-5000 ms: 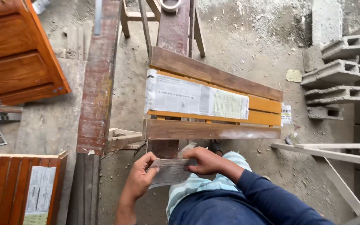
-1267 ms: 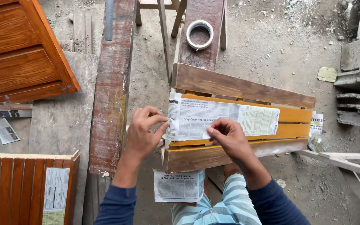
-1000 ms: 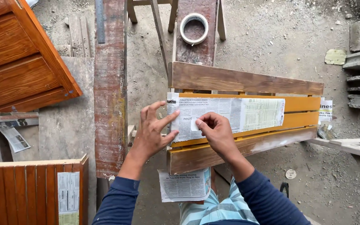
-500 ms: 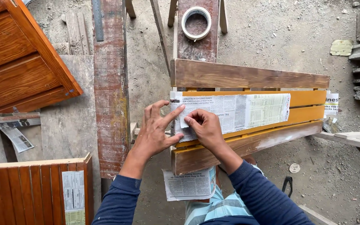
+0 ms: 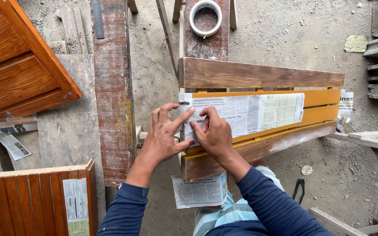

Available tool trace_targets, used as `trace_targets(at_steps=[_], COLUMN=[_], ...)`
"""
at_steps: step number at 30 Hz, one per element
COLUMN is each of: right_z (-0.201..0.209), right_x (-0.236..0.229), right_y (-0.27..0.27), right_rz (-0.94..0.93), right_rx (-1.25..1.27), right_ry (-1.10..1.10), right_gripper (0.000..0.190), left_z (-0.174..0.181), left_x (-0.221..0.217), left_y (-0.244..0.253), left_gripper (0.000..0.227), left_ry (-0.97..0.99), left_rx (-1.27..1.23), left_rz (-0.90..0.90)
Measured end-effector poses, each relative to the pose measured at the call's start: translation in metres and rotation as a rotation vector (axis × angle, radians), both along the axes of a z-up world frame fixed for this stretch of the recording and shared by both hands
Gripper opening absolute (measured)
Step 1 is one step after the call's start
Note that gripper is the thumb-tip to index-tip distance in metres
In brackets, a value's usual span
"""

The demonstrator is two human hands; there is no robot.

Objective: Applying newspaper and masking tape to furniture parts to protect specific areas during a finishing process.

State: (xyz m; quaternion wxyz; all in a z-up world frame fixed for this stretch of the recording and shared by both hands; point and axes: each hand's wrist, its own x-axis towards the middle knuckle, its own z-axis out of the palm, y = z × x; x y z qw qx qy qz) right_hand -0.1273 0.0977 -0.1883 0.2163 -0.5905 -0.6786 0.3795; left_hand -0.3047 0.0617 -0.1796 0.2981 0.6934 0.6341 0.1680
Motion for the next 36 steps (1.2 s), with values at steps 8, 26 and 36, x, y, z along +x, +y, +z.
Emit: trace_targets(at_steps=[8,26,36], right_z=[-0.034,-0.039,-0.043], right_x=[0.016,0.039,0.052], right_y=[-0.011,-0.022,-0.021], right_rz=[0.236,0.406,0.766], right_rx=[0.490,0.580,0.526], right_ry=[0.037,-0.244,-0.505], right_gripper=[0.019,0.058,0.083], left_z=[-0.003,-0.001,0.004], left_x=[0.000,0.001,0.003], left_y=[0.000,0.001,-0.001], left_gripper=[0.090,0.086,0.090], left_ry=[-0.001,0.023,0.081], left_rx=[0.042,0.040,0.021], left_rz=[-0.004,-0.007,0.001])
